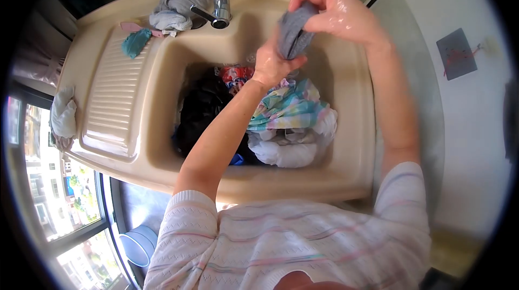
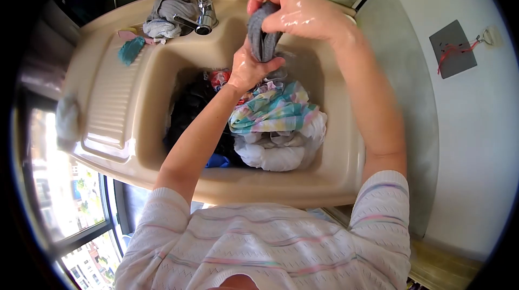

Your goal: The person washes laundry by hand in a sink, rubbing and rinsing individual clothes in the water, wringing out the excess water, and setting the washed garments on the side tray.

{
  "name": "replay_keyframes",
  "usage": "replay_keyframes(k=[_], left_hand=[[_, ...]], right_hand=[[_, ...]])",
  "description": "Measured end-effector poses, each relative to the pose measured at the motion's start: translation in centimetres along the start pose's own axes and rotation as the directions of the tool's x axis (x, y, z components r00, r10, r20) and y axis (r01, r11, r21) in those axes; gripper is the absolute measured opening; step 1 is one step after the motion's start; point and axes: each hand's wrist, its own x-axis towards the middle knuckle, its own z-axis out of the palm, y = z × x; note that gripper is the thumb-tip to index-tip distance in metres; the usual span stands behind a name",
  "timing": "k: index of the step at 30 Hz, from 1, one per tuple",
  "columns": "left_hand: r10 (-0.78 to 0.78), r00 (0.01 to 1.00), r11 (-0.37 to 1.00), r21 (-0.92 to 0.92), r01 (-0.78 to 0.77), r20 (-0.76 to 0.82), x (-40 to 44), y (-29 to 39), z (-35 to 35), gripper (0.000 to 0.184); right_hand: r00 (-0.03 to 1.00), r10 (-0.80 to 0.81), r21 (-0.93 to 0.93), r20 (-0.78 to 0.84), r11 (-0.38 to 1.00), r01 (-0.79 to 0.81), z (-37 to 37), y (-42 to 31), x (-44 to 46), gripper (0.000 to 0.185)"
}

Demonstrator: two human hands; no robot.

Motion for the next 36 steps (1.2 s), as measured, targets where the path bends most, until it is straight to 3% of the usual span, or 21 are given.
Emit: replay_keyframes(k=[4,5,9,10,12,14,16,17,19,20,24,25,28,29,30,31,32,33,35,36], left_hand=[[-0.082,0.995,0.996,-0.03,0.08,-0.062,-1.4,0.6,-2.1,0.06],[-0.054,0.996,0.998,0.038,0.057,-0.076,-1.7,0.3,-2.6,0.047],[-0.215,0.976,0.977,-0.001,0.215,-0.031,-2.0,-0.7,-5.3,0.038],[-0.22,0.975,0.975,-0.032,0.219,-0.029,-1.8,-0.6,-5.6,0.038],[-0.237,0.971,0.968,-0.094,0.233,-0.036,-1.7,0.0,-5.8,0.038],[-0.232,0.973,0.961,-0.154,0.229,-0.004,-1.7,0.1,-6.0,0.035],[-0.216,0.976,0.962,-0.161,0.219,0.039,-1.7,-1.0,-5.7,0.035],[-0.259,0.965,0.918,-0.298,0.261,0.049,-1.7,-1.2,-5.5,0.035],[-0.256,0.964,0.906,-0.33,0.266,0.076,-1.2,-0.1,-5.7,0.035],[-0.25,0.965,0.9,-0.347,0.263,0.081,-0.9,0.2,-5.9,0.036],[0.033,0.997,0.999,-0.023,-0.031,0.069,0.1,0.7,-6.6,0.039],[0.021,0.993,0.999,0.021,-0.024,0.118,0.2,0.8,-7.0,0.055],[-0.013,1.0,0.994,-0.109,0.012,-0.01,0.2,-1.1,-6.7,0.073],[-0.19,0.966,0.84,-0.479,0.254,0.177,-0.4,-2.2,-6.2,0.078],[-0.24,0.953,0.722,-0.623,0.301,0.182,-0.9,-2.8,-5.6,0.075],[-0.287,0.938,0.579,-0.745,0.332,0.195,-1.4,-3.1,-4.9,0.073],[-0.329,0.919,0.416,-0.841,0.346,0.216,-2.0,-3.2,-4.5,0.071],[-0.426,0.819,0.14,-0.866,0.48,0.385,-2.3,-2.0,-5.3,0.066],[-0.398,0.791,0.063,-0.847,0.529,0.464,-2.8,-2.9,-4.5,0.064],[-0.382,0.776,0.024,-0.834,0.551,0.502,-3.1,-3.4,-4.1,0.063]], right_hand=[[0.978,0.009,0.221,-0.209,0.974,0.039,-1.4,-0.2,-1.2,0.014],[0.978,0.014,0.198,-0.206,0.98,0.028,-2.6,2.0,-1.7,0.029],[0.911,0.254,0.652,-0.324,0.758,0.021,-1.3,11.2,-5.0,0.031],[0.893,0.314,0.731,-0.324,0.682,0.025,0.3,15.2,-5.5,0.031],[0.834,0.508,0.751,-0.215,0.632,-0.191,6.6,18.4,-5.9,0.038],[0.886,0.462,0.563,-0.053,0.746,-0.355,10.1,19.4,-5.6,0.049],[0.948,0.167,0.626,-0.269,0.778,0.041,13.4,15.7,-3.6,0.061],[0.952,0.114,0.519,-0.283,0.853,0.051,14.2,14.0,-2.7,0.06],[0.957,-0.007,0.267,-0.291,0.96,0.088,15.0,11.4,-1.0,0.059],[0.942,0.022,0.368,-0.336,0.923,0.11,15.5,11.2,-0.4,0.057],[0.889,0.168,0.629,-0.425,0.761,0.157,16.0,11.8,1.2,0.041],[0.891,0.229,0.727,-0.393,0.67,0.149,15.6,11.7,1.4,0.04],[0.923,0.264,0.874,-0.281,0.467,0.132,14.9,12.5,1.9,0.033],[0.94,0.251,0.921,-0.229,0.368,0.127,14.5,12.0,2.0,0.033],[0.955,0.234,0.958,-0.18,0.262,0.117,14.3,11.8,2.0,0.033],[0.926,0.359,0.991,-0.12,0.091,0.093,14.6,12.7,2.4,0.032],[0.928,0.362,0.996,-0.092,0.032,0.086,14.5,12.8,2.4,0.03],[0.929,0.363,0.996,-0.066,-0.027,0.081,14.3,12.7,2.3,0.027],[0.929,0.367,0.989,-0.047,-0.112,0.094,14.4,12.9,2.6,0.025],[0.903,0.426,0.994,-0.049,-0.065,0.084,14.7,13.4,2.8,0.025]])
